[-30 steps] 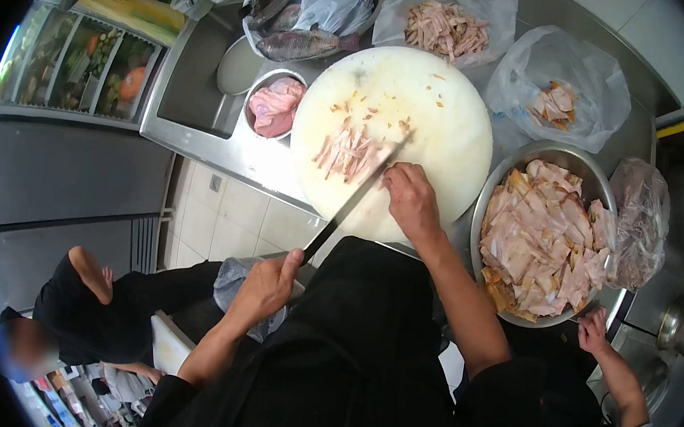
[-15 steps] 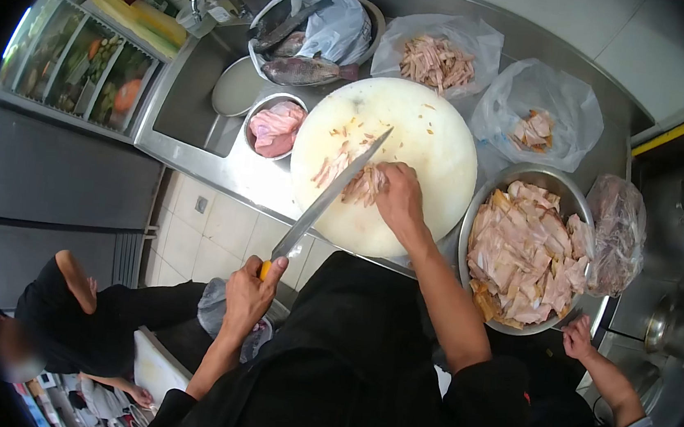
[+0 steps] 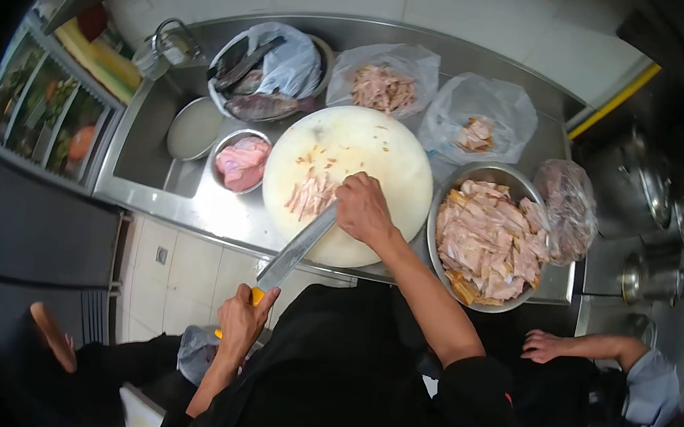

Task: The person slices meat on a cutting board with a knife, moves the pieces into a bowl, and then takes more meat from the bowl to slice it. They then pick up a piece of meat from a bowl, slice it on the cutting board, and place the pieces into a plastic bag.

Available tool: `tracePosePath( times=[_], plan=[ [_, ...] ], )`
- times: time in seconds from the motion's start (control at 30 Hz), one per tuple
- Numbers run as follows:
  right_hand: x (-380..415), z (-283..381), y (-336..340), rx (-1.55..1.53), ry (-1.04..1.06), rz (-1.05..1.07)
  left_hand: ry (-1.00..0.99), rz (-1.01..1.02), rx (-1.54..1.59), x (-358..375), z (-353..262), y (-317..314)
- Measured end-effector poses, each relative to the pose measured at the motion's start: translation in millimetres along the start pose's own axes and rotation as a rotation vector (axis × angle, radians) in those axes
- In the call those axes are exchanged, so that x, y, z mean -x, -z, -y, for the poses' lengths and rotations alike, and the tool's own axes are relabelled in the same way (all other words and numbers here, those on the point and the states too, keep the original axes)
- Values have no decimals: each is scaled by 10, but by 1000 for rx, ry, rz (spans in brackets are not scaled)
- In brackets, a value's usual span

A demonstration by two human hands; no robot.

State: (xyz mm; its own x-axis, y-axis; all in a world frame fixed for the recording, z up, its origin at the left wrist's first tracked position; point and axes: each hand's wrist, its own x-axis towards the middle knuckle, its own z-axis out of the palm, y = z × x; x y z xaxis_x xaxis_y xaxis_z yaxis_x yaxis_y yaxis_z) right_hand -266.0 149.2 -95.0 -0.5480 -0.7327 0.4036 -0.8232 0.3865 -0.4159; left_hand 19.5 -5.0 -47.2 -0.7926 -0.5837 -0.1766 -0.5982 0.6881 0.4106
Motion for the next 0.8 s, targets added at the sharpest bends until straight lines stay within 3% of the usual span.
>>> tracePosePath(
  times=[0.13, 0.23, 0.27, 0.37, 0.4, 0.47, 0.5, 0.8],
  plan=[
    [-25, -7, -12, 58, -56, 38, -73, 27, 65, -73, -4, -14],
    [-118, -13, 27, -64, -151, -484, -124, 37, 136, -150, 110, -14],
    [-78, -58, 18, -22, -271, -530, -135, 37, 150, -163, 208, 5],
    [25, -138, 14, 20, -656, -334, 176, 328, 655, -352, 434, 202],
    [79, -165, -111, 33, -771, -270, 254, 376, 693, -413, 496, 295],
    [240, -293, -559, 126, -724, -255, 393, 470, 775, -571, 583, 492],
    [265, -262, -726, 150, -655, -288, 361, 481, 777, -638, 675, 514],
    [-123, 394, -1191, 98, -710, -403, 396, 676, 766, -824, 931, 455]
  ],
)
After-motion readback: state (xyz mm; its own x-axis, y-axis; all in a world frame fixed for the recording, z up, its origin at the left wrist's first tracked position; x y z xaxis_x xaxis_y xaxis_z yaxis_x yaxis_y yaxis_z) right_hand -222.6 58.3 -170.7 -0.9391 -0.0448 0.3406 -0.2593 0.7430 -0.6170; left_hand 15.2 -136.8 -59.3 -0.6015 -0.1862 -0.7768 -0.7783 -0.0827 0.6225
